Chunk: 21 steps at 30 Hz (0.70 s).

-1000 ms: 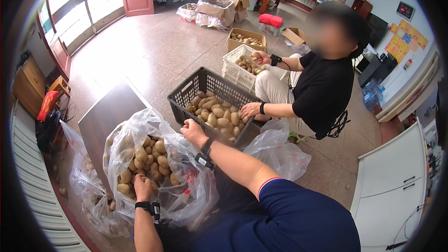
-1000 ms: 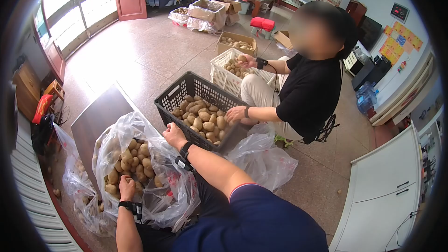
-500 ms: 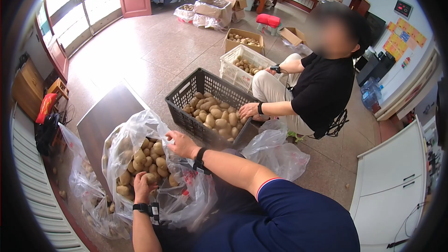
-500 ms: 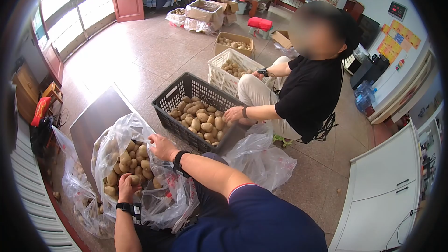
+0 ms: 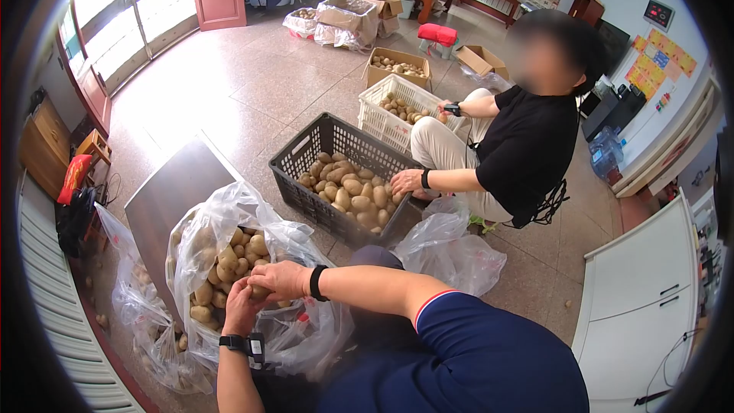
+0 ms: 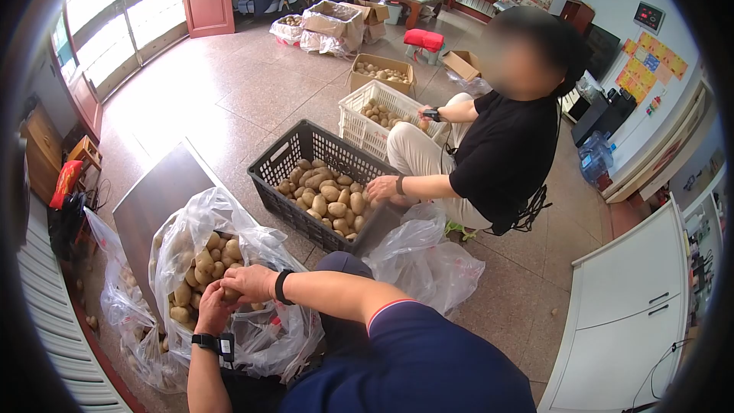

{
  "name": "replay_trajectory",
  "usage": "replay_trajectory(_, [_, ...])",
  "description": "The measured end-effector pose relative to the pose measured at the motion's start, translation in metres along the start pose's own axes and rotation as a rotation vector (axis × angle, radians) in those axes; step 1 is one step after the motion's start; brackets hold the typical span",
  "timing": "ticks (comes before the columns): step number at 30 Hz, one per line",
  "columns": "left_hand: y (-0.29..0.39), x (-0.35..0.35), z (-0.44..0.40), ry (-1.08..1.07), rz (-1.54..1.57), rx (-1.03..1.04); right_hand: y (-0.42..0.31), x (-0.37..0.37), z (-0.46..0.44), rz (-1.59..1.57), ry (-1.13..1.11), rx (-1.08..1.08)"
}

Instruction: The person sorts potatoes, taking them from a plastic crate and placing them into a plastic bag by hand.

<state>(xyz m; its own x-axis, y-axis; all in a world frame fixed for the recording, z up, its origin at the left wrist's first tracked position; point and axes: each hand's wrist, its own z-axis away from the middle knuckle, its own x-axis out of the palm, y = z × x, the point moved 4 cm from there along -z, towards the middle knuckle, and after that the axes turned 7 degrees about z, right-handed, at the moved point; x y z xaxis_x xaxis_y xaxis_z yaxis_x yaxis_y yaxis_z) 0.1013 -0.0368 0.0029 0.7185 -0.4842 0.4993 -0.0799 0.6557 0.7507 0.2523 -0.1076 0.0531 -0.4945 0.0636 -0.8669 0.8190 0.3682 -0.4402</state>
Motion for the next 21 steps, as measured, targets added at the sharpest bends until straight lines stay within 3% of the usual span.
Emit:
replay_trajectory(5, [-0.007, 0.003, -0.001, -0.087, -0.002, -0.01, -0.001, 0.006, 0.001, 0.012, -0.05, 0.018])
replay_trajectory(12, [0.003, 0.006, 0.004, 0.025, -0.063, -0.016, 0.016, 0.011, 0.001, -0.056, -0.054, 0.108])
replay_trajectory(18, [0.001, -0.04, -0.006, 0.306, -0.312, 0.07, 0.059, -0.025, 0.0, -0.306, 0.334, 0.37])
replay_trajectory(20, [0.005, -0.048, -0.002, 0.489, -0.503, 0.105, 0.092, -0.03, 0.006, -0.487, 0.467, 0.646])
replay_trajectory(21, [-0.005, -0.068, -0.012, 0.49, -0.503, 0.105, 0.102, -0.034, 0.006, -0.488, 0.467, 0.646])
